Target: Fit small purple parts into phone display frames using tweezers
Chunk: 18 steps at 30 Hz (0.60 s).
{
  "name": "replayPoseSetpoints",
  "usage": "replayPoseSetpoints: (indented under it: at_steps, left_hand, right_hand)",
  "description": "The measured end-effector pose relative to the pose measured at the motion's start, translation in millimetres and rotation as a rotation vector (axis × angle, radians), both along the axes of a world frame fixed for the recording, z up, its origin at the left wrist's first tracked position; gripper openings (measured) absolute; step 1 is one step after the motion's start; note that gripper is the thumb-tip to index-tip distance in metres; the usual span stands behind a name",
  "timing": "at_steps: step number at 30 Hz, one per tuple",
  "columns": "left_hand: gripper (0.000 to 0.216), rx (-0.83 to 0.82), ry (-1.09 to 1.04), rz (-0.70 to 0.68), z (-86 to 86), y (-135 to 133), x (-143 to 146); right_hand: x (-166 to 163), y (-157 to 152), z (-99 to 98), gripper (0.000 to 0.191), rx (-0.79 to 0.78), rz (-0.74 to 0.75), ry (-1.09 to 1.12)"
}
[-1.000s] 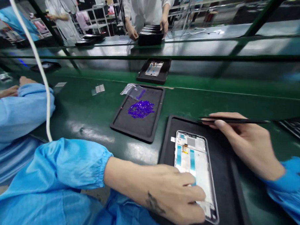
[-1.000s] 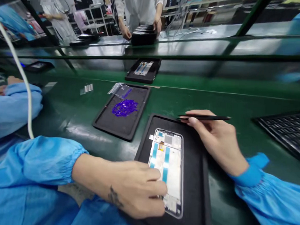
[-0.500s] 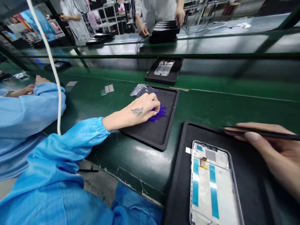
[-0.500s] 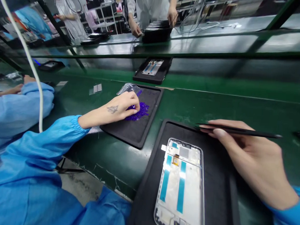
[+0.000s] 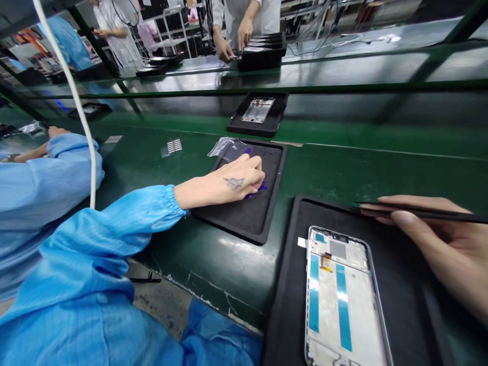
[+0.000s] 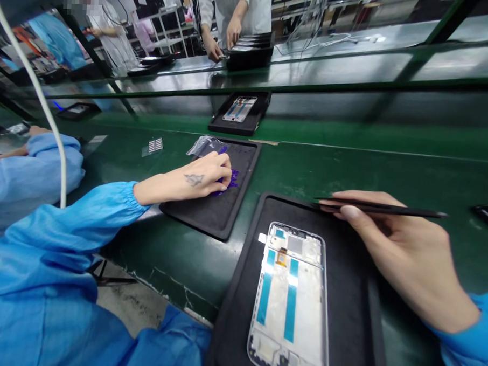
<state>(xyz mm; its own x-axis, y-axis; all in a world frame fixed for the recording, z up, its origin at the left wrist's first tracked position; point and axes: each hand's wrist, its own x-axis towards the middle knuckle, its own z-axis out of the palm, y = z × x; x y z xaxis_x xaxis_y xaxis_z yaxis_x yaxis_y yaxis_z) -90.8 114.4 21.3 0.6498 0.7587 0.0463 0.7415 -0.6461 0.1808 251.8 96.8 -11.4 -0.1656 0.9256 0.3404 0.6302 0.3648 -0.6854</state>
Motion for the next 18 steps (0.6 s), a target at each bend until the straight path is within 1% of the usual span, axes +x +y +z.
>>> replayPoseSetpoints:
  at_steps: [5,10,12,14,18]
  left_hand:
    - [0.013,-0.017,0.013,-0.084,-0.5,1.5,-1.3]
    - [0.018,0.074,0.080,-0.029,2.7,-11.9,3.4]
    - [0.019,0.087,0.024,0.007,5.8,-16.7,3.0]
    - [0.015,0.069,-0.062,0.046,8.1,-18.4,0.4]
    - [0.006,-0.037,-0.295,0.118,6.5,-18.6,-1.1]
  right_hand:
    - [-0.4,1.2,-2.3,0.043,0.011,0.010,0.030]
    - [-0.2,1.4,-3.2,0.041,0.027,0.020,0.025]
    - [-0.3,1.1,-3.3,0.041,0.033,0.028,0.024]
    - [-0.8,0.8,-3.3,0.040,0.031,0.034,0.041]
    - [-2.4,-1.3,-3.8,0.038,0.026,0.049,0.090]
